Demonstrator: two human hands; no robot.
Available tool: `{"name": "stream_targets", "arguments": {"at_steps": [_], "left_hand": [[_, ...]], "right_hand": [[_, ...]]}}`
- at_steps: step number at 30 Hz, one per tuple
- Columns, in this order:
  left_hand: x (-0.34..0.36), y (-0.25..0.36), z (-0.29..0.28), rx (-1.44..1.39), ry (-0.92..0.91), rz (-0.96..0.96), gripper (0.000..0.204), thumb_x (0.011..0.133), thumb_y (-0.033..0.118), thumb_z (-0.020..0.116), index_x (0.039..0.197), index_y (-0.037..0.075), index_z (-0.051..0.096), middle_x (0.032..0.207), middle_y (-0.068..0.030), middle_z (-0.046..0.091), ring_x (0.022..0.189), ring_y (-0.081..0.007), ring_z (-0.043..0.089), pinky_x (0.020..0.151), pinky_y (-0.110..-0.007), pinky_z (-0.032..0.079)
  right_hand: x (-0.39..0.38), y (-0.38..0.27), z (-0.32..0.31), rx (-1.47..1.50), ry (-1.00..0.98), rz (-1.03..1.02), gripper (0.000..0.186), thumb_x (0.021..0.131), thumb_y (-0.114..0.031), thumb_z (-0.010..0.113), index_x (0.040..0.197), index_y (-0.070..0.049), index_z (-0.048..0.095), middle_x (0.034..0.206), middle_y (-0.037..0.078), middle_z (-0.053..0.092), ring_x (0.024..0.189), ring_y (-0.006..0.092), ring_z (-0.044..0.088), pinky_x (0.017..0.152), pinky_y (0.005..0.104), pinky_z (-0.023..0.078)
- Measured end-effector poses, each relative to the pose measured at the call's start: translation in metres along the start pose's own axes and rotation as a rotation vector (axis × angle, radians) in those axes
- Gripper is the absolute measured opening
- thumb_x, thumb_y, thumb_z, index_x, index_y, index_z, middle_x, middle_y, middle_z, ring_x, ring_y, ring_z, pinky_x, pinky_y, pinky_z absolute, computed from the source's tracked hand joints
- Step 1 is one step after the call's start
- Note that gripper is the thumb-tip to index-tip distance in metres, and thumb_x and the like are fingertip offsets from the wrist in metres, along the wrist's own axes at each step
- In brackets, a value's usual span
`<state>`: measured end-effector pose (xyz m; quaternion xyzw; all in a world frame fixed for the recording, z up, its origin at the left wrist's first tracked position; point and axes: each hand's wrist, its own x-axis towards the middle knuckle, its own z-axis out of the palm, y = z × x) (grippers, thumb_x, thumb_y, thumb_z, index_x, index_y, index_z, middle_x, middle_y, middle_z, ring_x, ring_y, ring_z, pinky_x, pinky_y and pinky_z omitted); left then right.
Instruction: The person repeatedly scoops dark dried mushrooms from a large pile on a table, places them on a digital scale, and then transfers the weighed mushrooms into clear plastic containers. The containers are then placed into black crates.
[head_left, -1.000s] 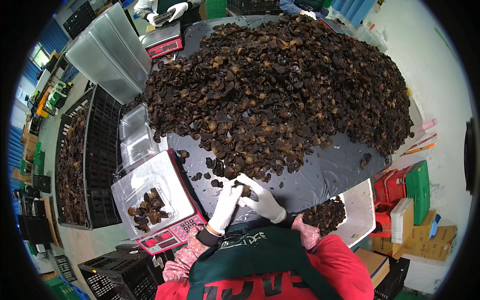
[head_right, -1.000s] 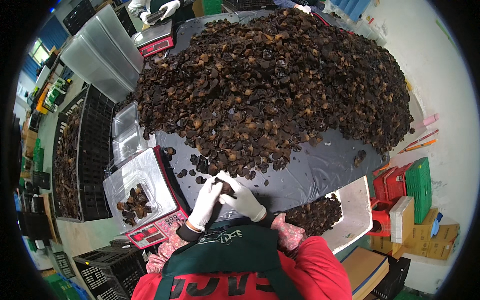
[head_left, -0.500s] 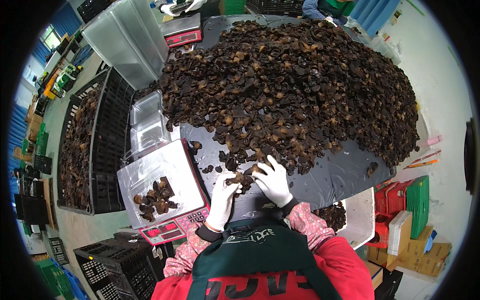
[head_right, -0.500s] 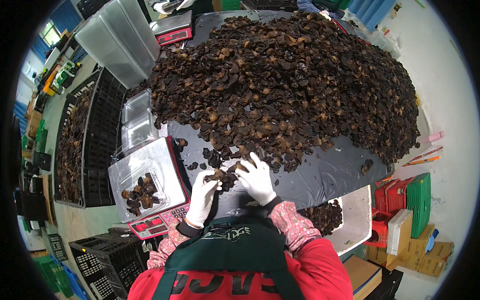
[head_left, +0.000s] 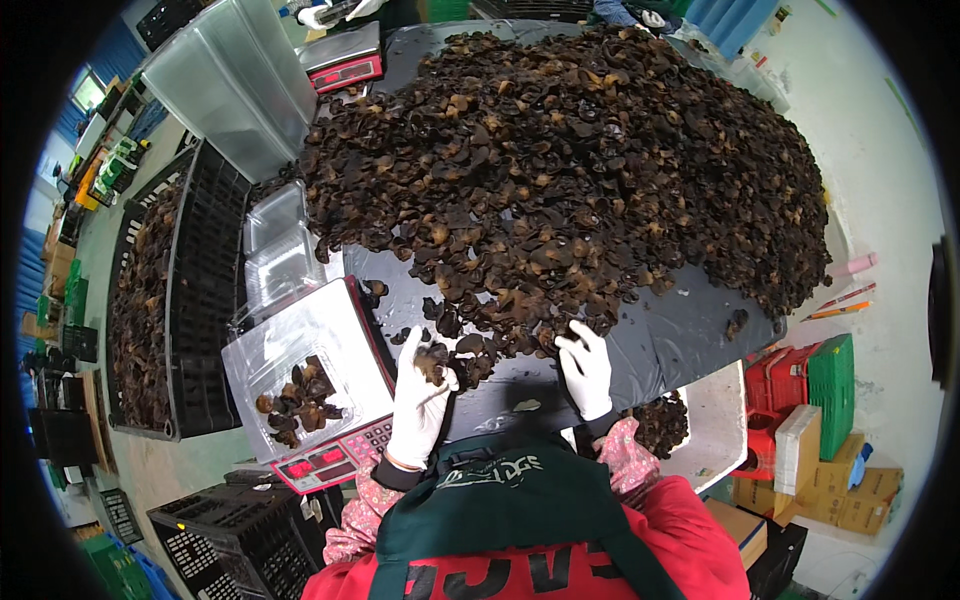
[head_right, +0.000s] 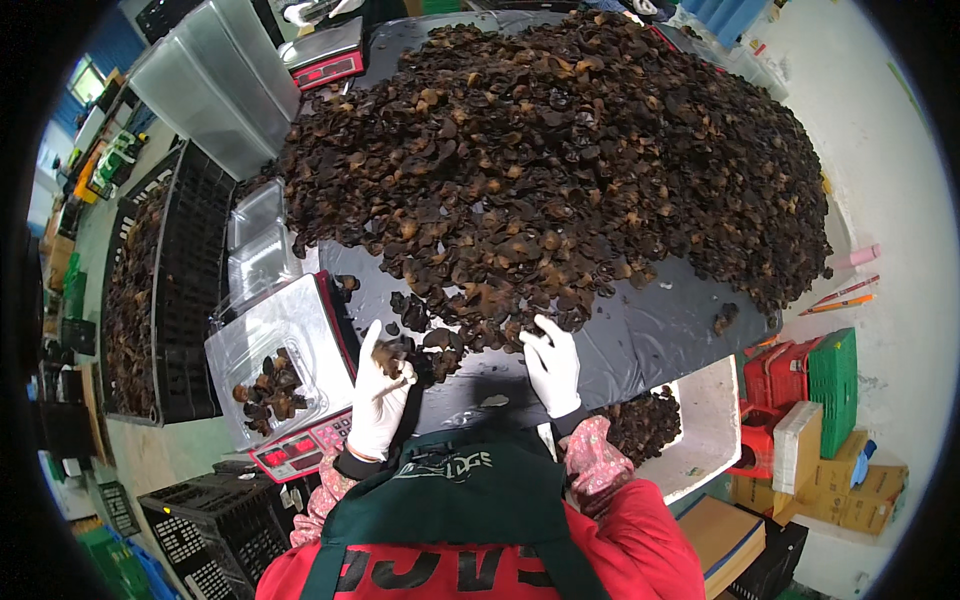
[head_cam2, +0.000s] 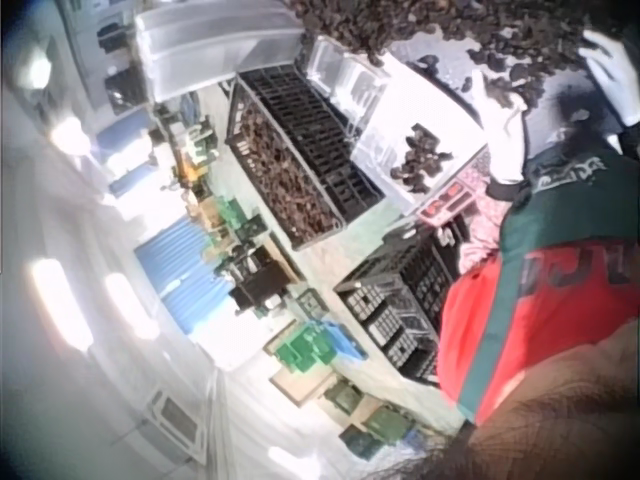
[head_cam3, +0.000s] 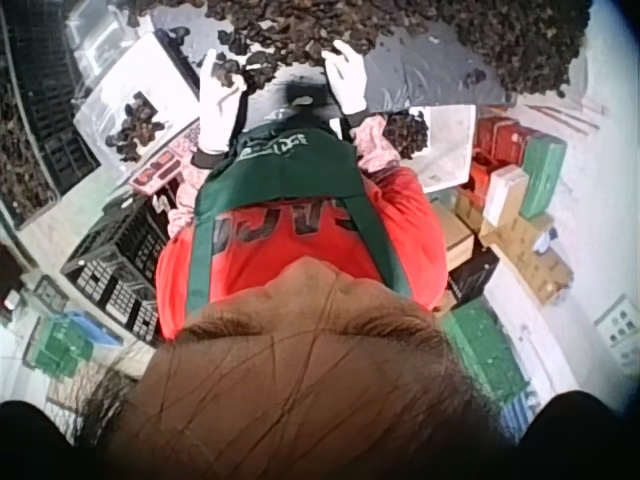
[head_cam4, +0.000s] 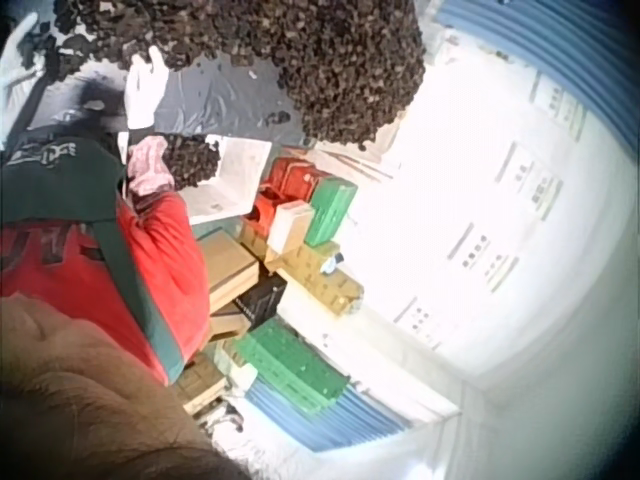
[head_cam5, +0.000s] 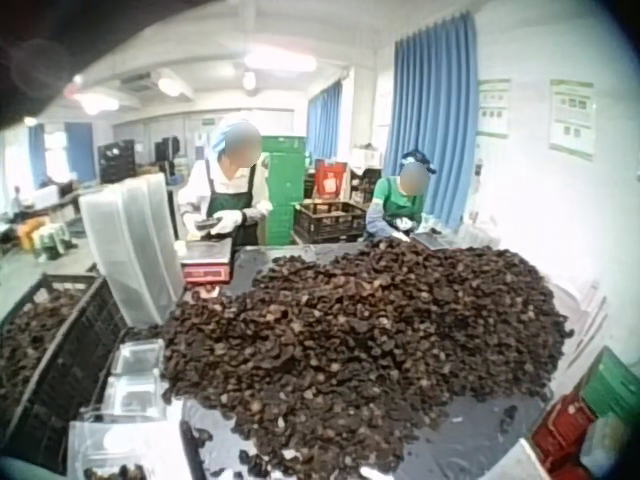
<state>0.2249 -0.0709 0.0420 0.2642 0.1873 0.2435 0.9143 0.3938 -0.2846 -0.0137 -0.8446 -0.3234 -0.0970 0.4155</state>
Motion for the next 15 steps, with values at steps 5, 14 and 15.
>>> {"name": "stream_targets", "arguments": {"at_steps": [5, 14, 15], "left_hand": [[-0.004, 0.003, -0.007, 0.009, -0.022, -0.031, 0.080, 0.075, -0.009, 0.062, 0.148, 0.007, 0.035, 0.113, -0.0102, 0.056, 0.094, -0.0239, 0.059, 0.082, -0.034, 0.052], [-0.014, 0.010, -0.022, 0.012, 0.142, -0.147, 0.021, 0.101, 0.027, 0.053, 0.091, 0.009, 0.057, 0.092, -0.0046, 0.063, 0.074, -0.0129, 0.056, 0.066, -0.026, 0.043], [-0.013, 0.011, -0.028, 0.117, 0.020, -0.142, 0.023, 0.102, 0.028, 0.052, 0.088, 0.009, 0.056, 0.088, -0.0036, 0.063, 0.066, -0.0111, 0.053, 0.060, -0.024, 0.040]], "right_hand": [[0.053, -0.024, 0.029, -0.107, -0.179, -0.201, 0.029, 0.084, -0.019, 0.069, 0.110, -0.008, 0.069, 0.107, 0.008, 0.067, 0.094, 0.0283, 0.060, 0.083, 0.0407, 0.047], [0.062, -0.003, 0.066, 0.095, -0.177, -0.118, 0.010, 0.081, -0.017, 0.071, 0.089, -0.011, 0.071, 0.079, 0.006, 0.063, 0.074, 0.0254, 0.058, 0.070, 0.0382, 0.044], [0.062, -0.007, 0.051, 0.176, -0.132, -0.018, 0.008, 0.082, -0.013, 0.072, 0.089, -0.008, 0.071, 0.085, 0.007, 0.066, 0.075, 0.0214, 0.060, 0.070, 0.0334, 0.048]]}}
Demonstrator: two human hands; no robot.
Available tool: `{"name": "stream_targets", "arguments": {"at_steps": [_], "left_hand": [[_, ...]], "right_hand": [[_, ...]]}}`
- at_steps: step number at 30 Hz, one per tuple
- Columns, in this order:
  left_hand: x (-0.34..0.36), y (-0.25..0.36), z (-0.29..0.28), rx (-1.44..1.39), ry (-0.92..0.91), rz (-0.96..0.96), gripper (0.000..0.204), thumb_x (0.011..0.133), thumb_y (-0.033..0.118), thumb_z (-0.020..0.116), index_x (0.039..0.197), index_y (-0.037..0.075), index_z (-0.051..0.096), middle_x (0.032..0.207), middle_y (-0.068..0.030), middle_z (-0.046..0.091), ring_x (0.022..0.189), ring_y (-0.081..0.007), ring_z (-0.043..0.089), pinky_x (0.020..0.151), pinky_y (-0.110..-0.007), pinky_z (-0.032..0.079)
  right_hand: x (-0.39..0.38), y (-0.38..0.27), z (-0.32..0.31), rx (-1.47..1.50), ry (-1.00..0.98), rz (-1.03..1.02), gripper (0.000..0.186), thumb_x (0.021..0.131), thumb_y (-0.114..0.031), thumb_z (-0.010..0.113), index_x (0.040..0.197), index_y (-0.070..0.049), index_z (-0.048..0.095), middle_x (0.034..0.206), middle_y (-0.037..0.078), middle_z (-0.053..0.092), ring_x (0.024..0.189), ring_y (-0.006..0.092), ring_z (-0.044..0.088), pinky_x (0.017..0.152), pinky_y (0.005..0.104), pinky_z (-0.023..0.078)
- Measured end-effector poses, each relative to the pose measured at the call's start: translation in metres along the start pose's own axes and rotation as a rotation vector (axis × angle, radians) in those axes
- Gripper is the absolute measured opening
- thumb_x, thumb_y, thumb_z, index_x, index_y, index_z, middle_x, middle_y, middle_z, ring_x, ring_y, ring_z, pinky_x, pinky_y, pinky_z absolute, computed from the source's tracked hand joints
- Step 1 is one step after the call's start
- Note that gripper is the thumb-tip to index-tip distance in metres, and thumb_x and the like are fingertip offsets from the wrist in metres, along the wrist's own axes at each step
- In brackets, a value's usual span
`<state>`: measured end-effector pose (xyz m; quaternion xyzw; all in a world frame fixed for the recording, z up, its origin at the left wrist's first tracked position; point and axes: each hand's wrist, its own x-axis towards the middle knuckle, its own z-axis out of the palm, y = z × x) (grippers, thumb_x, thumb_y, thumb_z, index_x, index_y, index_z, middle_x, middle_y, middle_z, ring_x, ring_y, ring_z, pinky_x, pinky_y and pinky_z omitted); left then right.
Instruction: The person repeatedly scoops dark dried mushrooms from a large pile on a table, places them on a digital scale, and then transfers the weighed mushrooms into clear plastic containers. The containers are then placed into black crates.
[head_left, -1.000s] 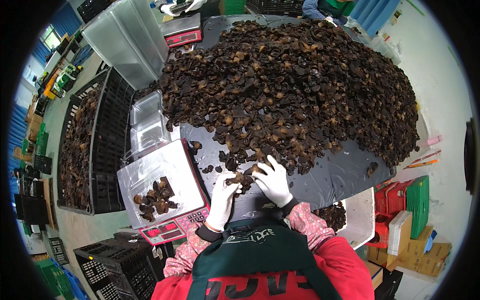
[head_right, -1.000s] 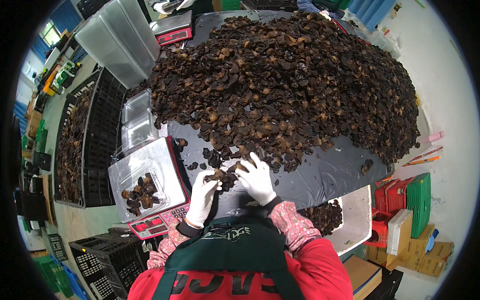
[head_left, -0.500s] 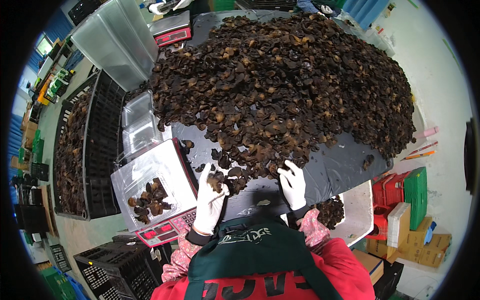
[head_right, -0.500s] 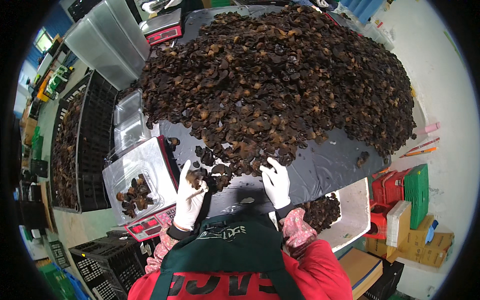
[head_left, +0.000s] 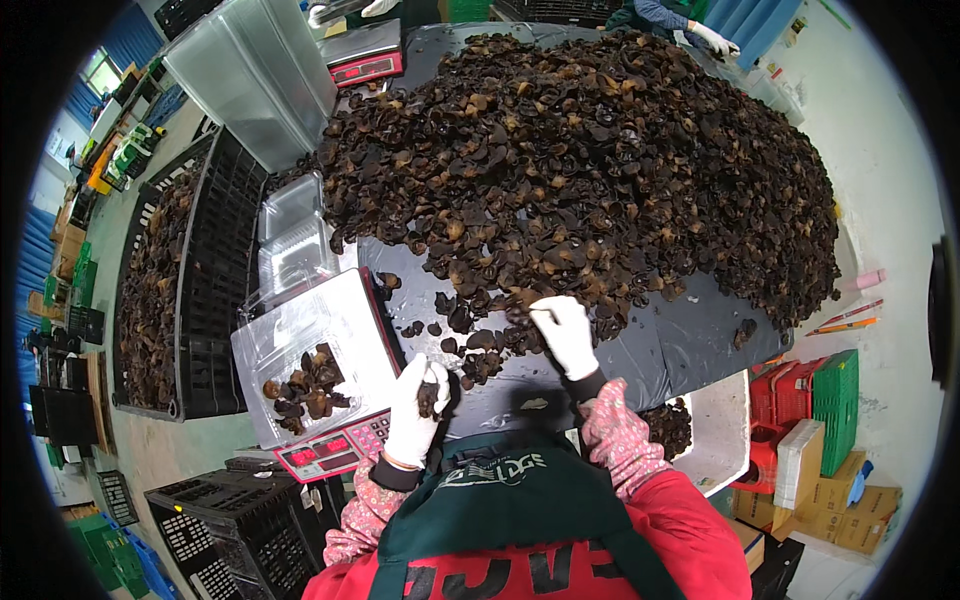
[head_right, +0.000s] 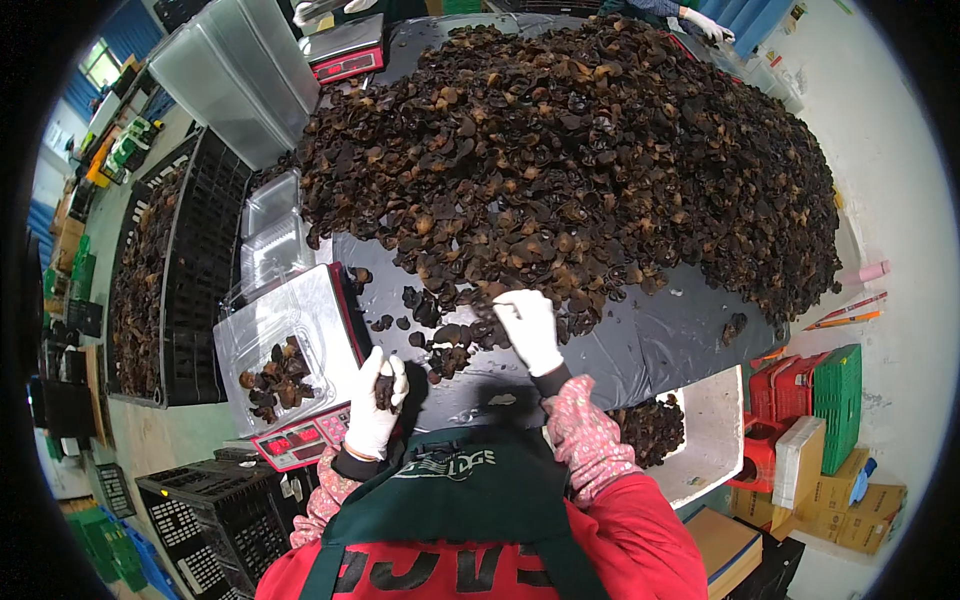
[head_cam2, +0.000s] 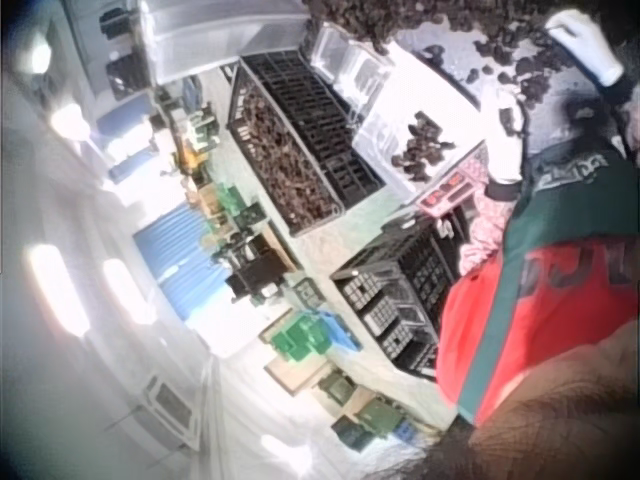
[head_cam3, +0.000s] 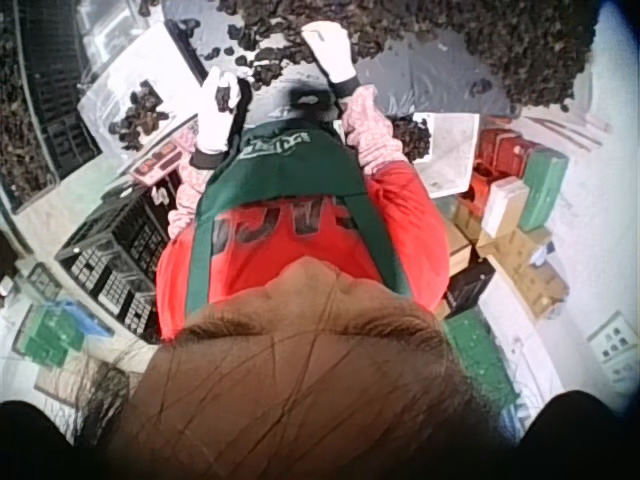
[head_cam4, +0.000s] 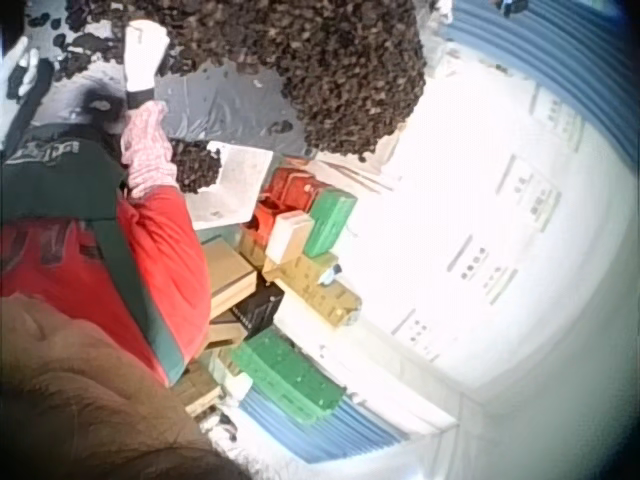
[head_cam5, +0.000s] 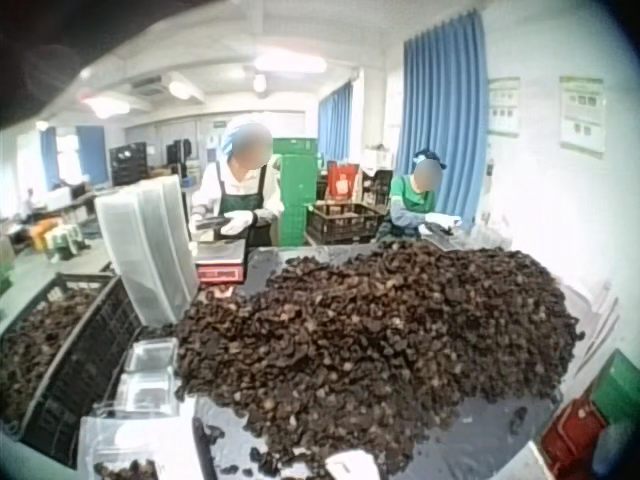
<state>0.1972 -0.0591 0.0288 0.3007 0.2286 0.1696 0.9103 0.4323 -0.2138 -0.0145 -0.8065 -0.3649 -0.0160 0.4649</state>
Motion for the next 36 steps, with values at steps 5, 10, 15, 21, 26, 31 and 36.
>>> {"name": "stream_targets", "arguments": {"at_steps": [5, 10, 15, 21, 26, 31, 36], "left_hand": [[0.011, -0.011, 0.023, 0.230, 0.079, 0.014, 0.025, 0.101, 0.024, 0.053, 0.108, 0.003, 0.064, 0.086, -0.0010, 0.064, 0.056, -0.0068, 0.046, 0.049, -0.022, 0.034], [0.030, -0.027, 0.031, 0.741, 0.003, 0.040, 0.023, 0.098, 0.023, 0.059, 0.110, 0.004, 0.067, 0.089, -0.0010, 0.067, 0.072, -0.0076, 0.059, 0.062, -0.021, 0.045], [0.048, -0.054, 0.020, 1.515, -0.022, 0.266, 0.023, 0.090, 0.025, 0.066, 0.109, 0.011, 0.067, 0.097, -0.0101, 0.069, 0.088, -0.0269, 0.068, 0.077, -0.035, 0.053], [0.046, -0.061, 0.005, 1.610, -0.126, 0.310, 0.027, 0.089, 0.026, 0.067, 0.113, 0.014, 0.066, 0.099, -0.0089, 0.069, 0.088, -0.0287, 0.068, 0.078, -0.035, 0.053], [0.034, -0.053, 0.009, 1.242, -0.026, 0.271, 0.022, 0.096, 0.021, 0.060, 0.111, 0.008, 0.069, 0.103, -0.0126, 0.072, 0.091, -0.0240, 0.071, 0.081, -0.031, 0.053], [0.015, -0.013, 0.040, 0.957, -0.034, 0.200, 0.021, 0.099, 0.015, 0.056, 0.107, 0.001, 0.071, 0.081, -0.0034, 0.067, 0.070, -0.0086, 0.061, 0.067, -0.024, 0.048], [-0.020, 0.057, 0.043, 0.803, 0.196, 0.465, 0.024, 0.101, 0.018, 0.053, 0.105, 0.000, 0.070, 0.071, 0.0020, 0.056, 0.060, -0.0076, 0.048, 0.058, -0.024, 0.039]], "right_hand": [[-0.018, 0.018, -0.069, 0.606, 0.147, 0.408, 0.016, 0.087, -0.005, 0.067, 0.102, -0.002, 0.068, 0.109, 0.007, 0.067, 0.098, 0.0157, 0.062, 0.088, 0.0296, 0.049], [-0.027, 0.017, -0.095, 1.271, 0.265, 0.561, 0.026, 0.094, -0.022, 0.059, 0.114, -0.005, 0.063, 0.110, 0.008, 0.065, 0.095, 0.0166, 0.063, 0.075, 0.0314, 0.054], [-0.008, 0.011, -0.083, 0.622, 0.069, 0.583, 0.023, 0.095, -0.027, 0.060, 0.102, -0.008, 0.069, 0.088, -0.001, 0.065, 0.067, 0.0117, 0.061, 0.057, 0.0253, 0.048], [0.003, 0.020, -0.007, -0.585, -0.183, 0.116, 0.034, 0.083, -0.036, 0.070, 0.099, -0.009, 0.059, 0.092, 0.011, 0.062, 0.080, 0.0303, 0.067, 0.066, 0.0410, 0.053], [0.022, 0.035, -0.021, -0.345, -0.314, 0.213, 0.026, 0.083, -0.035, 0.066, 0.087, -0.010, 0.058, 0.082, 0.011, 0.062, 0.078, 0.0344, 0.065, 0.067, 0.0441, 0.052], [0.032, 0.000, -0.053, 0.528, -0.334, 0.425, 0.028, 0.087, -0.021, 0.073, 0.107, -0.002, 0.068, 0.085, -0.002, 0.064, 0.081, 0.0093, 0.057, 0.074, 0.0251, 0.047], [0.028, -0.055, -0.045, 0.804, -0.367, 0.509, 0.026, 0.088, -0.013, 0.068, 0.110, -0.002, 0.062, 0.093, -0.001, 0.059, 0.085, 0.0079, 0.053, 0.078, 0.0242, 0.044]]}}
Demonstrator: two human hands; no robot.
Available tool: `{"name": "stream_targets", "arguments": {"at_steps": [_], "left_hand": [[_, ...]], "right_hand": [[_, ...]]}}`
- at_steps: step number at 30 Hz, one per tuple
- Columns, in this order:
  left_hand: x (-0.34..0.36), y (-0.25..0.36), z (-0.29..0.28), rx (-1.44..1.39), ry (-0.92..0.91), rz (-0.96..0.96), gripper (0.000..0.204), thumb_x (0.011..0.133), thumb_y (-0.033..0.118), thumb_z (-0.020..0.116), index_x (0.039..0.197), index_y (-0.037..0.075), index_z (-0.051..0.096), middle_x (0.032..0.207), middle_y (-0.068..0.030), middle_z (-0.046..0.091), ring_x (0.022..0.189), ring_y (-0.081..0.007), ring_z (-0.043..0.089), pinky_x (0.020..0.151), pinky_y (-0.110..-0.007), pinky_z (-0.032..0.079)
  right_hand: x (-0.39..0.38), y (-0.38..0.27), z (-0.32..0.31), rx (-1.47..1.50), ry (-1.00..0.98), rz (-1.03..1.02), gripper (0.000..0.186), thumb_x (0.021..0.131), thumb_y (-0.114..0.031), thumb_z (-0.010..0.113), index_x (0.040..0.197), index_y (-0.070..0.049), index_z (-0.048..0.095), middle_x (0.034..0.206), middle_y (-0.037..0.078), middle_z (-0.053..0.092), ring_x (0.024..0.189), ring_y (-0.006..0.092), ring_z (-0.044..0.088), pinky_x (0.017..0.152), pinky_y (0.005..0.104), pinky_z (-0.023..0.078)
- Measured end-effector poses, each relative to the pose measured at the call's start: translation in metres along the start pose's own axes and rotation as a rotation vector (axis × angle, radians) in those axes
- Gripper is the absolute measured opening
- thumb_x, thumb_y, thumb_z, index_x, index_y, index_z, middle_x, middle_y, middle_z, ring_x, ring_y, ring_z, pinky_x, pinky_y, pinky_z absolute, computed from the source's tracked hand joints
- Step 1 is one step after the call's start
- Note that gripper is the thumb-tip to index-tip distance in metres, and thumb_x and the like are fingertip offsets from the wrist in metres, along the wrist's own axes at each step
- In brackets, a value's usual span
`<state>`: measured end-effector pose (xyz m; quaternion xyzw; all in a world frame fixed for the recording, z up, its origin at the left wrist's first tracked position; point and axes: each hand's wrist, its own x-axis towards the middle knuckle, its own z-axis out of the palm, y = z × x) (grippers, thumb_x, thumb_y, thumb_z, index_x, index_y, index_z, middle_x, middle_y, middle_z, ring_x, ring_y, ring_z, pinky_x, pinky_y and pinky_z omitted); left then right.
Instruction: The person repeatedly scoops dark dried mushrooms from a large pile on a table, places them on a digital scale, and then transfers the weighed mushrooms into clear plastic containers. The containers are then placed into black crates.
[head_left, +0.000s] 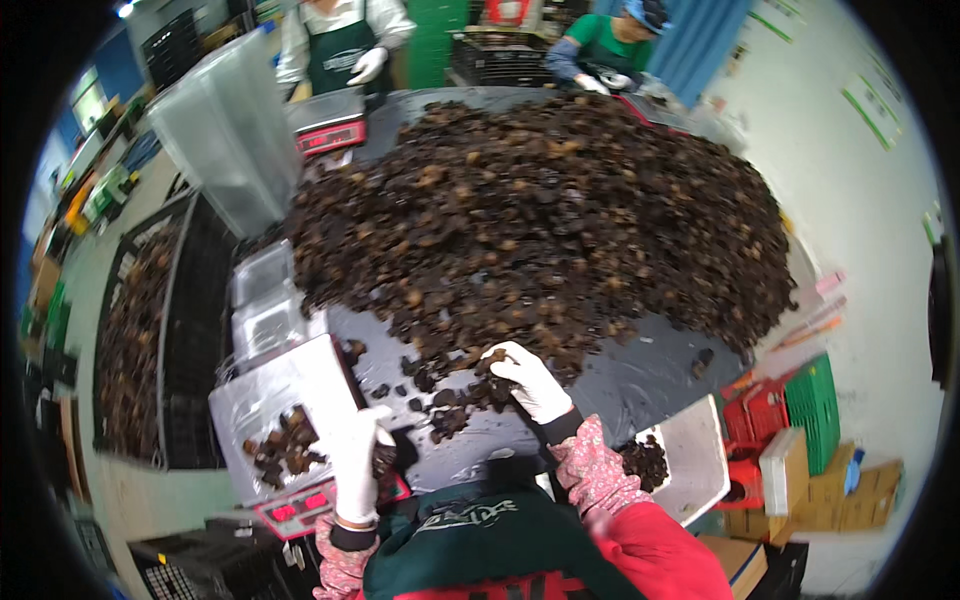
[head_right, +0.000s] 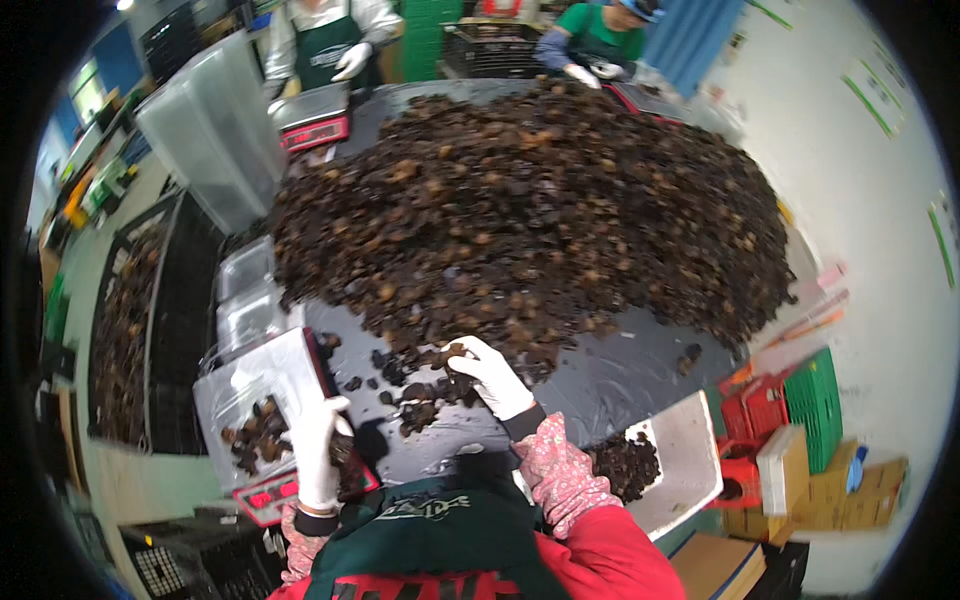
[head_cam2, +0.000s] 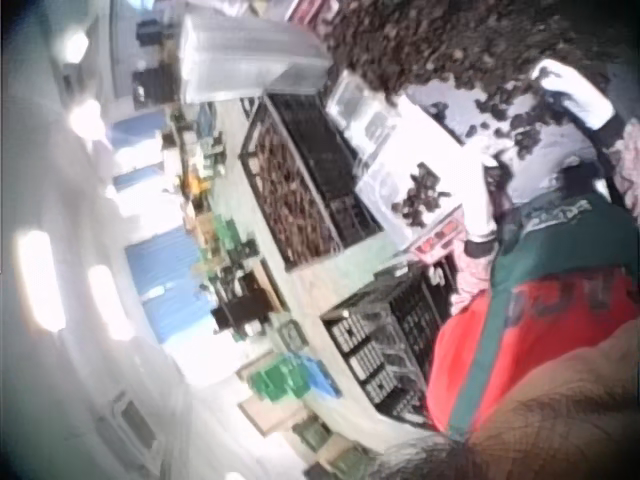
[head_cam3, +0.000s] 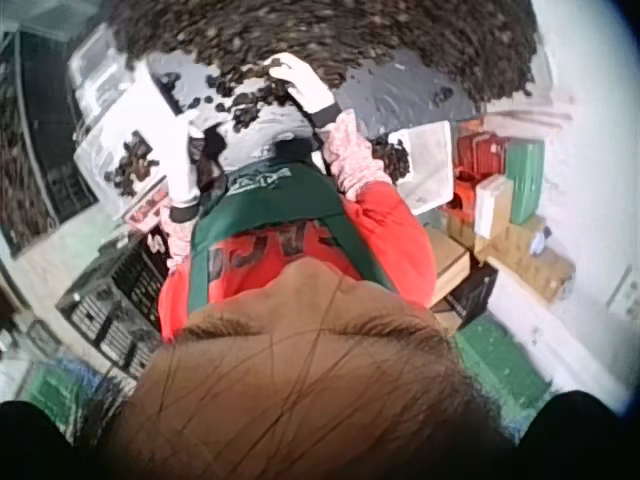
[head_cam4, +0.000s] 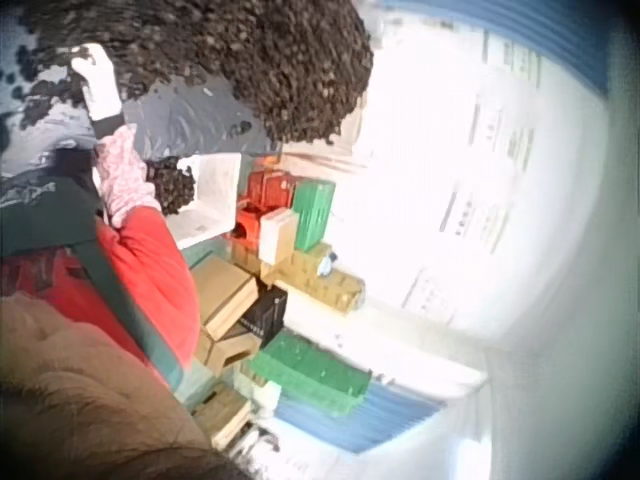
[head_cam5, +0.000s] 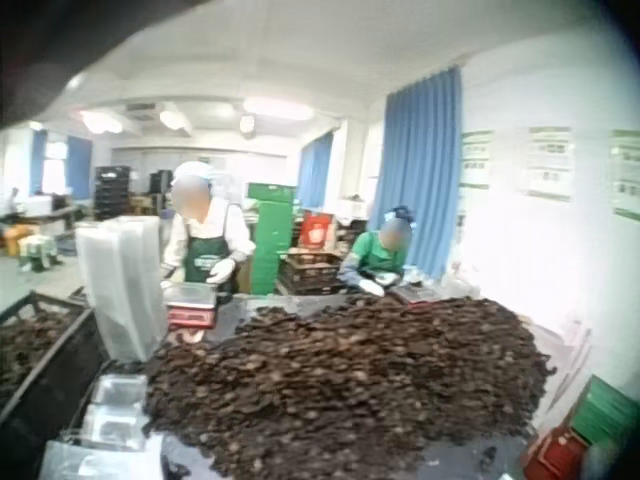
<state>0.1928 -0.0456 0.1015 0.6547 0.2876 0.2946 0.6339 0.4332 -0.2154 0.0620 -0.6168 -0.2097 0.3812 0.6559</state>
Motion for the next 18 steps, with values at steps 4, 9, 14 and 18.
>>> {"name": "stream_targets", "arguments": {"at_steps": [4, 9, 14, 18], "left_hand": [[0.002, 0.035, -0.085, -0.113, 0.392, -0.024, 0.027, 0.102, 0.023, 0.050, 0.108, 0.003, 0.068, 0.073, 0.0059, 0.051, 0.063, -0.0026, 0.042, 0.059, -0.020, 0.033], [0.006, 0.027, -0.154, 0.230, 0.626, 0.214, 0.029, 0.103, 0.023, 0.047, 0.107, 0.003, 0.068, 0.084, 0.0024, 0.054, 0.077, -0.0073, 0.050, 0.071, -0.024, 0.041], [0.012, -0.032, -0.179, 0.524, 0.544, 0.241, 0.025, 0.102, 0.016, 0.049, 0.108, 0.001, 0.068, 0.093, -0.0062, 0.064, 0.084, -0.0136, 0.057, 0.079, -0.026, 0.044], [0.006, -0.007, -0.157, 0.625, 0.431, 0.140, 0.029, 0.103, 0.019, 0.044, 0.107, 0.002, 0.068, 0.101, -0.0134, 0.067, 0.092, -0.0248, 0.063, 0.084, -0.038, 0.048]], "right_hand": [[0.002, 0.002, 0.067, 0.202, -0.210, 0.109, 0.022, 0.088, -0.010, 0.067, 0.108, -0.005, 0.058, 0.091, -0.001, 0.059, 0.084, 0.0077, 0.056, 0.075, 0.0241, 0.046], [0.016, -0.030, 0.188, 0.117, -0.512, 0.181, 0.021, 0.091, -0.012, 0.066, 0.110, -0.004, 0.060, 0.083, 0.002, 0.063, 0.066, 0.0076, 0.057, 0.058, 0.0238, 0.046], [0.038, 0.002, 0.284, -0.576, -0.570, -0.568, 0.030, 0.089, -0.023, 0.065, 0.110, -0.002, 0.062, 0.089, 0.010, 0.064, 0.073, 0.0255, 0.062, 0.067, 0.0385, 0.050], [0.031, 0.029, 0.291, -0.931, -0.474, -0.962, 0.049, 0.083, -0.034, 0.069, 0.121, -0.004, 0.058, 0.116, 0.017, 0.060, 0.110, 0.0357, 0.057, 0.098, 0.0472, 0.044]]}}
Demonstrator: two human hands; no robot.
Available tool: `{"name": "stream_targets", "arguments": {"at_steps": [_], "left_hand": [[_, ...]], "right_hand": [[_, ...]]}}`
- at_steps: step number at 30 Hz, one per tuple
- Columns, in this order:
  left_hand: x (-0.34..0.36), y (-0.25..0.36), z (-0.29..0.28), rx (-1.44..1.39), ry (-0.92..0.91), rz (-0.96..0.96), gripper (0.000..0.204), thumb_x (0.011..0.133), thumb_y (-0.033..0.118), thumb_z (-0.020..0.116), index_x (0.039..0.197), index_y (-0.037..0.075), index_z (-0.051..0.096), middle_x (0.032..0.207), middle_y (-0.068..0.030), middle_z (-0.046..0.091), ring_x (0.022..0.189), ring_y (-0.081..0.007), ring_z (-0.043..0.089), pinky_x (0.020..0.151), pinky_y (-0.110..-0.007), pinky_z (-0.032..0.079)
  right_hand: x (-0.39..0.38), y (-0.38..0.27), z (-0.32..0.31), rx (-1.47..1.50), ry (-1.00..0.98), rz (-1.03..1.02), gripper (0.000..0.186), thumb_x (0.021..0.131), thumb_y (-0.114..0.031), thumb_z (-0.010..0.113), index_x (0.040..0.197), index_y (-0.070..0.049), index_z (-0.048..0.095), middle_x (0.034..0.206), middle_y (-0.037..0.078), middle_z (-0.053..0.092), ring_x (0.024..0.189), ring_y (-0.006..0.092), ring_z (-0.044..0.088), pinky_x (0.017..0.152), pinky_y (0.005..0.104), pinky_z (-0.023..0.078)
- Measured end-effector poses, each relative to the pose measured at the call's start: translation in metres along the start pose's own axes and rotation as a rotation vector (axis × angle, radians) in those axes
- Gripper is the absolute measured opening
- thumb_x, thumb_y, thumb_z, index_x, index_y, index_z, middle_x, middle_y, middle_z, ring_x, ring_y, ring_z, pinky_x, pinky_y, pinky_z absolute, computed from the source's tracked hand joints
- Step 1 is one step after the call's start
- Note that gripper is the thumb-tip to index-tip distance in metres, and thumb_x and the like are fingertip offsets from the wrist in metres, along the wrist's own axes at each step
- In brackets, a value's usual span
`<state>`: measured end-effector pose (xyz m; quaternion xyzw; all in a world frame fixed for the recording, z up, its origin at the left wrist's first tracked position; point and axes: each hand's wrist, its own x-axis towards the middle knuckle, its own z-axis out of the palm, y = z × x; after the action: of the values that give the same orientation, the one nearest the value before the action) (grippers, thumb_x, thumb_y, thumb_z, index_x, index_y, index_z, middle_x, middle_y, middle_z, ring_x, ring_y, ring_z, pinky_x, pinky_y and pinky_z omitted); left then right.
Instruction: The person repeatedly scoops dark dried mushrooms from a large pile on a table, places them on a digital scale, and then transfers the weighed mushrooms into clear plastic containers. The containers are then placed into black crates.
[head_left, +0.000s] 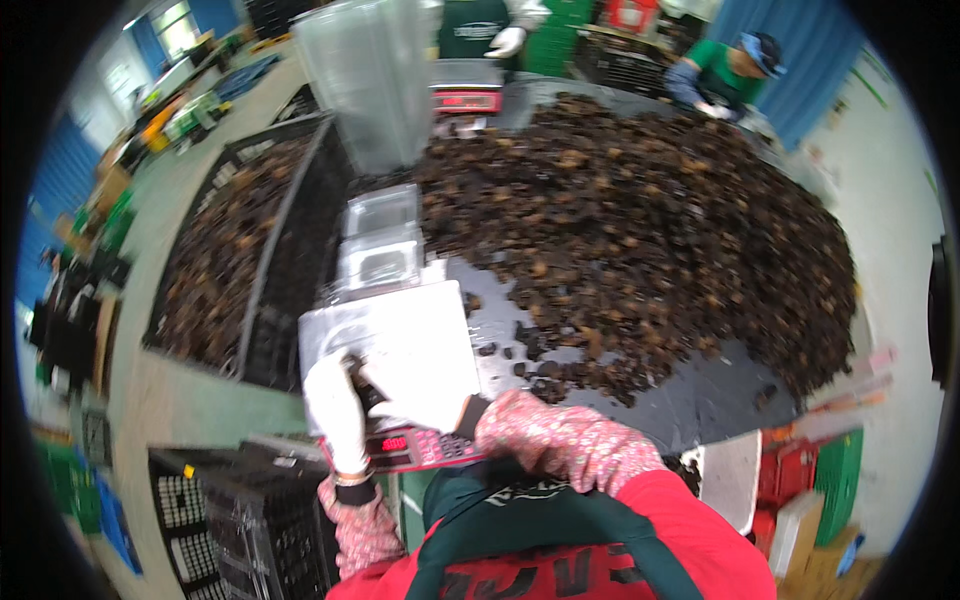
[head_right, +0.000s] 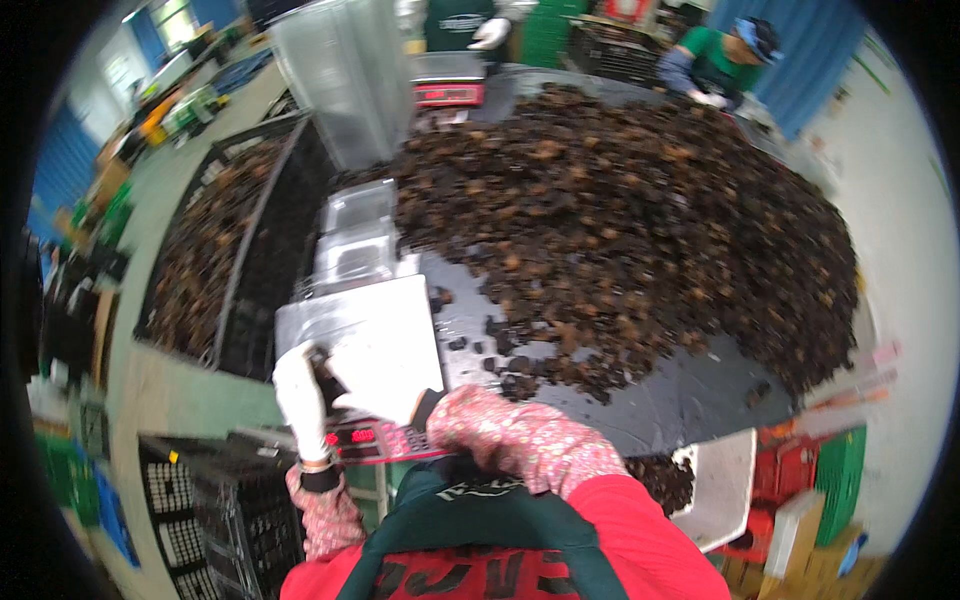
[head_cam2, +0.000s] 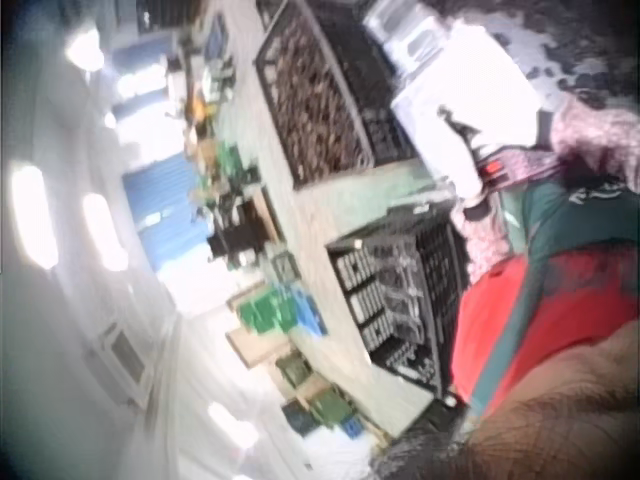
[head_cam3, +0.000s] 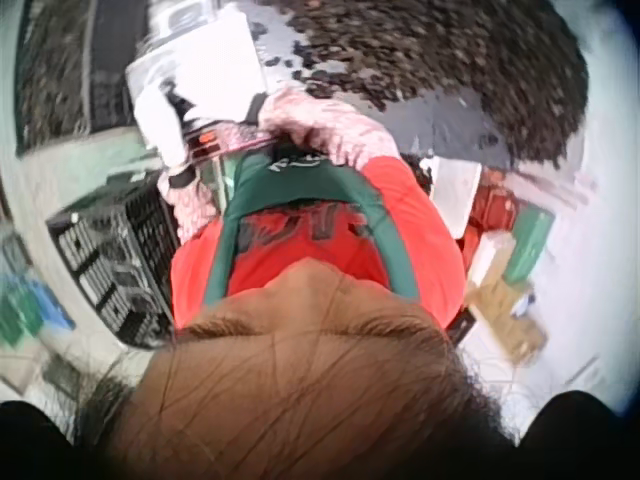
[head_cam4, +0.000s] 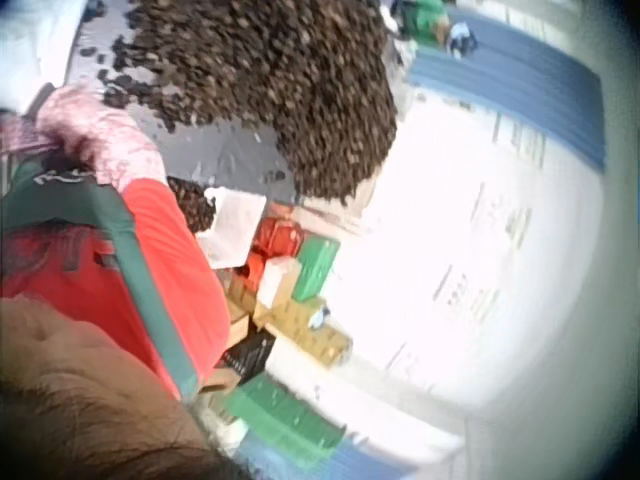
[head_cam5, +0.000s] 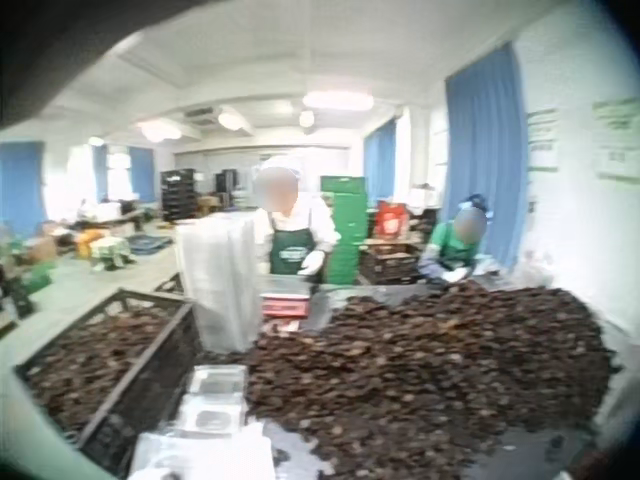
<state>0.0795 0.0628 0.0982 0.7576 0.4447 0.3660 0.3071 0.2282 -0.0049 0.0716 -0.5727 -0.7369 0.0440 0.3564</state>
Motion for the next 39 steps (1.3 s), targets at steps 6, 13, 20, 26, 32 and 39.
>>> {"name": "stream_targets", "arguments": {"at_steps": [6, 13, 20, 26, 32, 39], "left_hand": [[-0.018, -0.016, 0.007, 0.607, -0.123, 0.309, 0.041, 0.092, 0.018, 0.065, 0.129, 0.004, 0.058, 0.132, -0.0167, 0.057, 0.130, -0.0348, 0.046, 0.113, -0.048, 0.029], [-0.028, 0.017, 0.023, 0.226, 0.066, 0.265, 0.021, 0.095, 0.007, 0.060, 0.115, 0.001, 0.066, 0.115, -0.0141, 0.065, 0.110, -0.0287, 0.060, 0.099, -0.038, 0.044], [-0.084, 0.095, 0.147, -0.275, -0.517, 0.395, 0.015, 0.092, 0.001, 0.059, 0.104, 0.003, 0.068, 0.105, -0.0133, 0.067, 0.099, -0.0282, 0.064, 0.090, -0.034, 0.050], [-0.096, 0.078, 0.254, 0.132, -0.632, 0.520, 0.040, 0.085, 0.019, 0.069, 0.123, 0.009, 0.061, 0.112, -0.0131, 0.059, 0.101, -0.0323, 0.061, 0.085, -0.039, 0.051], [-0.099, 0.063, 0.278, 0.091, -0.563, 0.493, 0.013, 0.086, 0.020, 0.067, 0.088, 0.008, 0.061, 0.091, -0.0121, 0.057, 0.085, -0.0308, 0.060, 0.075, -0.042, 0.048], [-0.077, 0.076, 0.235, -0.770, -0.662, -0.249, 0.017, 0.096, 0.013, 0.058, 0.108, 0.002, 0.061, 0.103, -0.0080, 0.066, 0.092, -0.0148, 0.063, 0.083, -0.031, 0.052]], "right_hand": [[-0.025, 0.018, -0.043, 0.249, 0.139, 0.089, 0.055, 0.079, -0.028, 0.072, 0.126, -0.003, 0.059, 0.134, 0.018, 0.054, 0.131, 0.0363, 0.045, 0.112, 0.0474, 0.035], [-0.210, 0.077, -0.124, -0.489, 0.358, 0.662, 0.034, 0.076, -0.020, 0.074, 0.108, -0.008, 0.070, 0.105, 0.012, 0.067, 0.100, 0.0306, 0.062, 0.086, 0.0416, 0.050], [-0.273, 0.085, -0.099, -0.282, 0.310, 0.668, 0.036, 0.082, -0.003, 0.065, 0.116, -0.010, 0.068, 0.105, 0.008, 0.064, 0.100, 0.0294, 0.058, 0.090, 0.0384, 0.047], [-0.281, 0.077, -0.113, 0.075, 0.685, 0.931, 0.038, 0.088, 0.001, 0.056, 0.125, -0.006, 0.064, 0.124, 0.012, 0.063, 0.117, 0.0276, 0.059, 0.102, 0.0331, 0.045], [-0.308, 0.092, -0.154, 0.810, 1.091, 0.879, 0.052, 0.083, 0.005, 0.049, 0.134, 0.000, 0.054, 0.134, 0.011, 0.056, 0.121, 0.0217, 0.056, 0.099, 0.0375, 0.050], [-0.376, 0.101, -0.171, 1.293, 1.438, 0.673, 0.027, 0.093, -0.011, 0.057, 0.118, -0.003, 0.060, 0.111, 0.007, 0.063, 0.100, 0.0214, 0.062, 0.079, 0.0372, 0.053]]}}
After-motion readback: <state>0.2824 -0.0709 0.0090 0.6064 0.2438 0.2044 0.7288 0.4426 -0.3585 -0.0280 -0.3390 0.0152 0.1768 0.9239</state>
